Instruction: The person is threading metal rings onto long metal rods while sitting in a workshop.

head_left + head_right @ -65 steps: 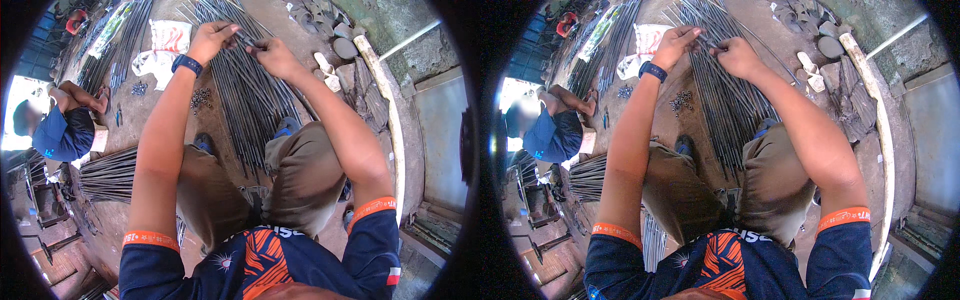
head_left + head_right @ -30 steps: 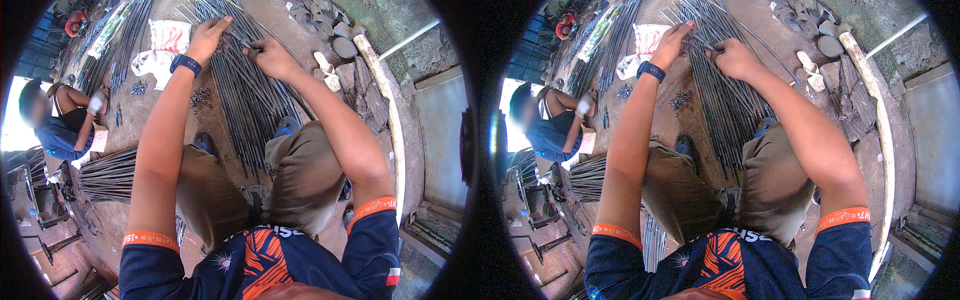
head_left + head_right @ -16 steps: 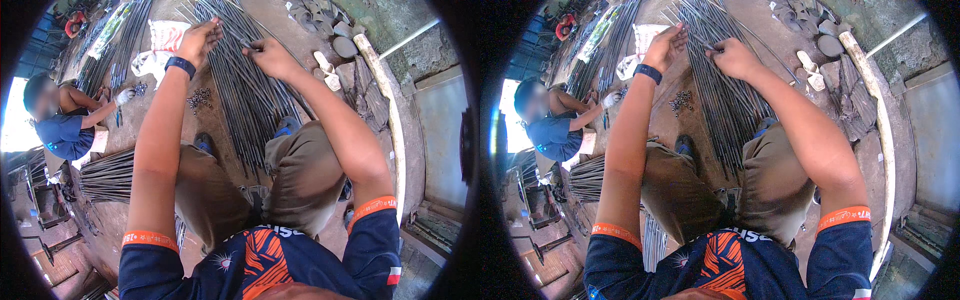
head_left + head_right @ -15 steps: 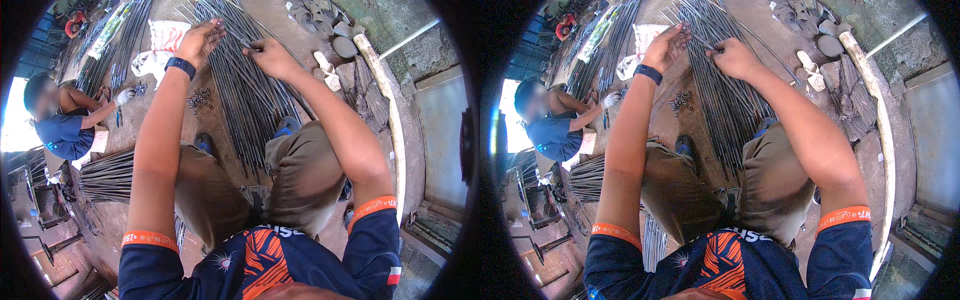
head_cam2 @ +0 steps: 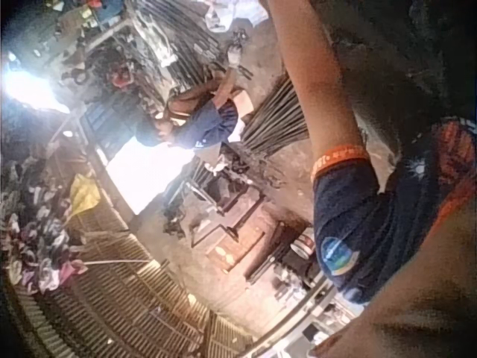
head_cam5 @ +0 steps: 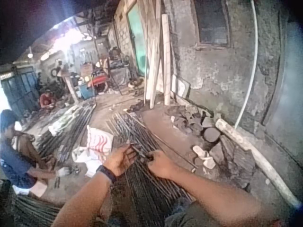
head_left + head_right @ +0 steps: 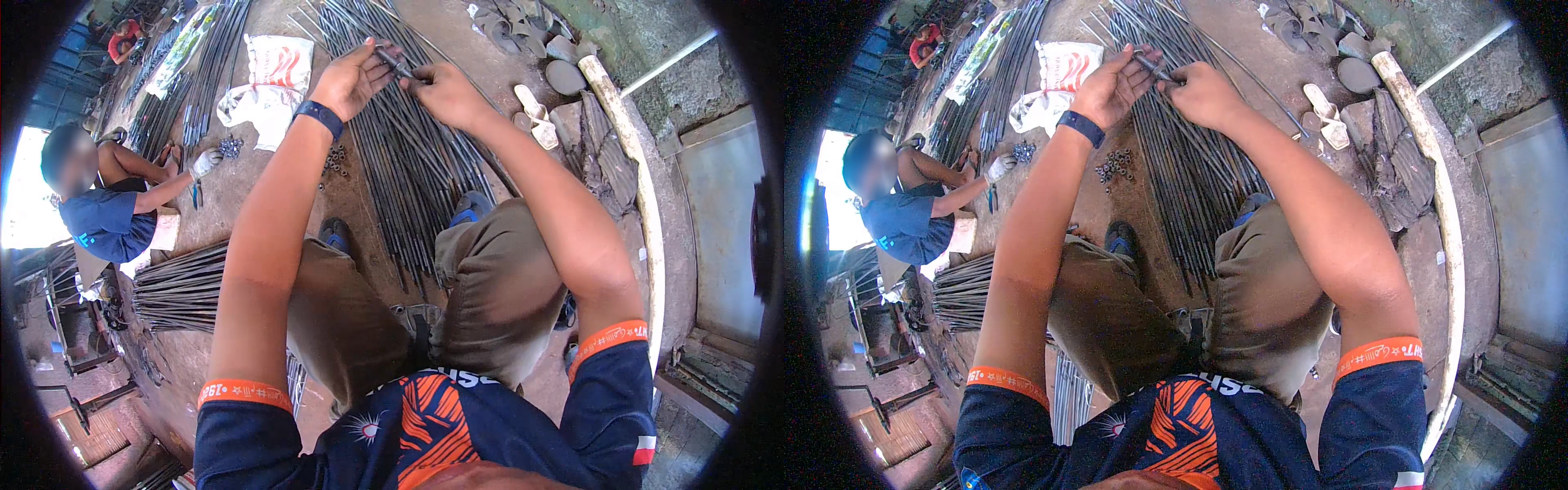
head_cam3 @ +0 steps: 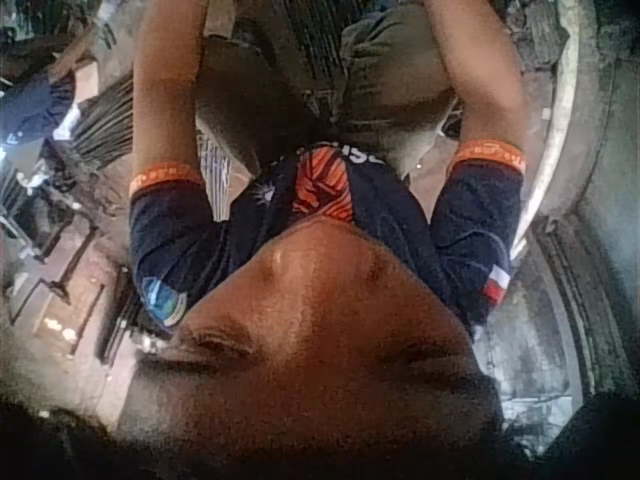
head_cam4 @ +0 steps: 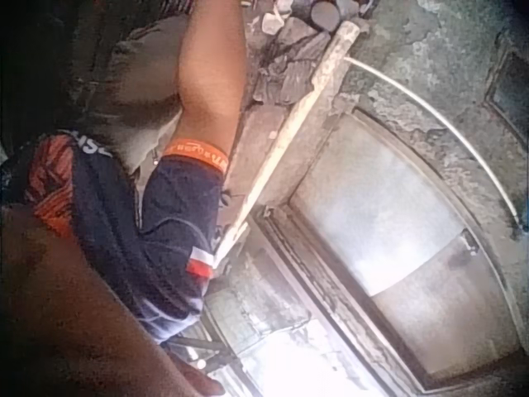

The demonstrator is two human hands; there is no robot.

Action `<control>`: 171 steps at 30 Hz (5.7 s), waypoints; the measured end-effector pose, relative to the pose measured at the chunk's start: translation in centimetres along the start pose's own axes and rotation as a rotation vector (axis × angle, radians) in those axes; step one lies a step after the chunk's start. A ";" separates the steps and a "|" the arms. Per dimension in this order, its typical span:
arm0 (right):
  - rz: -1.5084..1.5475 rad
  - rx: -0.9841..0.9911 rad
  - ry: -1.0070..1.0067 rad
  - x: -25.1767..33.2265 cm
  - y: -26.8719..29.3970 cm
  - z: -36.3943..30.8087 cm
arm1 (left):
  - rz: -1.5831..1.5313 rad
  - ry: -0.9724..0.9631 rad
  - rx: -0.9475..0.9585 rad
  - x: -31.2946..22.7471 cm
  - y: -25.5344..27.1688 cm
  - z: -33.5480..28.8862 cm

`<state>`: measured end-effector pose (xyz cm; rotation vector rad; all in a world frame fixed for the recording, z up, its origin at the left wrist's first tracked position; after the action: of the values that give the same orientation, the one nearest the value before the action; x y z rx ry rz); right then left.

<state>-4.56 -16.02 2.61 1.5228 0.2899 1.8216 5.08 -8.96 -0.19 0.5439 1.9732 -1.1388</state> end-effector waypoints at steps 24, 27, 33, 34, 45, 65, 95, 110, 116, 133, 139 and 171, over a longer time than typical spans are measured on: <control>-0.051 -0.014 -0.007 0.0 0.5 0.0 | 0.059 -0.108 0.042 -0.6 -0.5 -0.1; -0.063 -0.007 -0.027 -0.3 0.5 -0.1 | 0.098 -0.100 0.027 -0.6 -0.5 -0.3; -0.013 0.042 -0.063 0.7 0.3 -0.5 | 0.143 -0.088 -0.001 -0.9 0.6 -0.5; -0.013 0.041 -0.064 0.6 0.3 -0.5 | 0.144 -0.087 0.001 -0.9 0.4 -0.5; -0.047 -0.016 0.010 0.4 0.6 -0.1 | -0.098 -0.080 -0.033 -0.2 0.9 0.2; -0.070 0.000 -0.039 -0.2 0.4 0.1 | -0.069 -0.100 -0.057 -0.5 1.2 0.0; -0.047 -0.009 -0.047 0.2 0.2 -0.5 | 0.334 -0.271 -0.217 -3.3 0.7 -1.5; 0.092 -0.053 -0.013 0.5 0.5 -0.8 | 0.204 -0.242 -0.019 -3.0 0.3 -1.4; 0.044 -0.067 -0.014 -0.5 0.6 -0.5 | 0.231 -0.108 0.004 -1.9 0.0 -1.0; 0.008 -0.126 0.045 0.5 0.9 -0.5 | 0.286 -0.202 -0.030 -2.8 -0.2 -0.9; 0.048 -0.025 -0.006 1.1 0.5 -0.8 | 0.410 -0.230 -0.113 -3.1 0.2 -1.1; -0.009 -0.107 0.019 0.3 0.9 -0.6 | 0.227 -0.134 0.088 -2.4 -0.4 -0.9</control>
<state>-5.48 -16.31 3.24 1.4293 0.2050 1.8156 5.91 -8.34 2.20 0.7001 1.7065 -1.0931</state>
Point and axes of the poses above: each hand's wrist, its own z-axis towards the middle knuckle, its own y-axis out of the back of the hand, x = y × z, the point moved 10 cm from there along z, towards the middle knuckle, and after that the axes turned 10 degrees about y, right-handed, at the moved point
